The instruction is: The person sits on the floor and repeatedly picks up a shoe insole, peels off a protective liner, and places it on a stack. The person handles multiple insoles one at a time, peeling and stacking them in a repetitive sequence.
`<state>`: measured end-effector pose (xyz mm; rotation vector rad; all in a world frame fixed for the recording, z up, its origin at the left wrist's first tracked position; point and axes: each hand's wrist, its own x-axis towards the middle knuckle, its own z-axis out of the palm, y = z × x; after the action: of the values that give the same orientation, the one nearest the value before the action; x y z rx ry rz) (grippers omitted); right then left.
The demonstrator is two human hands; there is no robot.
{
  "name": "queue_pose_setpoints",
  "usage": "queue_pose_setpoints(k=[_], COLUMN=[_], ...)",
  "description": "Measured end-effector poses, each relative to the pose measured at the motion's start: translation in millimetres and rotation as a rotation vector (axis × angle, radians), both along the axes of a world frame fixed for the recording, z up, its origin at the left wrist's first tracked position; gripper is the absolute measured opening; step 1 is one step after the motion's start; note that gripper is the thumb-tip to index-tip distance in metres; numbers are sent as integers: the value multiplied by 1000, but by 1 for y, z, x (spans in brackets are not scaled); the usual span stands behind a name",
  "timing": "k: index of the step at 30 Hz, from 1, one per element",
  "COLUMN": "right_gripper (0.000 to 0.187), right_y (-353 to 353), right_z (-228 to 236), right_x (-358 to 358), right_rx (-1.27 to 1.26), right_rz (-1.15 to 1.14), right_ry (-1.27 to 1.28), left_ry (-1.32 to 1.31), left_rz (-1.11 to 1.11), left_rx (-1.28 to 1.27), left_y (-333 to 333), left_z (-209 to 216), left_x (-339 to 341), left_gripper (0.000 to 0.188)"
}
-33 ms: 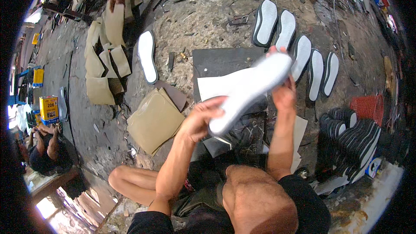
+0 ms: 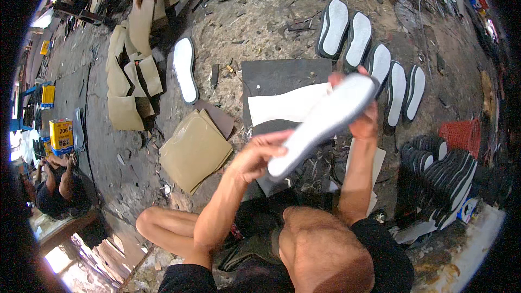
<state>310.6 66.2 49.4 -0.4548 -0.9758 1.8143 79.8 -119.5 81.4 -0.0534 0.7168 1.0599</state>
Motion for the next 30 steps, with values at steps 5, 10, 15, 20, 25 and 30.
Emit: queue_pose_setpoints(k=[5, 10, 15, 20, 25, 30], right_gripper=[43, 28, 47, 51, 42, 42], right_y=[-5, -28, -25, -1, 12, 13], right_z=[13, -25, -16, -11, -54, -70], right_x=[66, 69, 29, 5, 2, 16], right_rx=[156, -241, -443, -206, -241, -282], right_rz=[2, -441, -365, -333, -271, -205], right_ry=[-347, -470, -616, -709, -907, -929], left_ry=[288, 140, 1091, 692, 975, 1099], left_rz=[160, 381, 210, 352, 204, 135], left_rx=[-30, 322, 69, -19, -189, -154], left_y=[-14, -17, 10, 40, 42, 39], left_z=[2, -11, 2, -51, -100, -112], left_x=[44, 43, 15, -27, -37, -45], left_gripper=[64, 38, 34, 29, 39, 51])
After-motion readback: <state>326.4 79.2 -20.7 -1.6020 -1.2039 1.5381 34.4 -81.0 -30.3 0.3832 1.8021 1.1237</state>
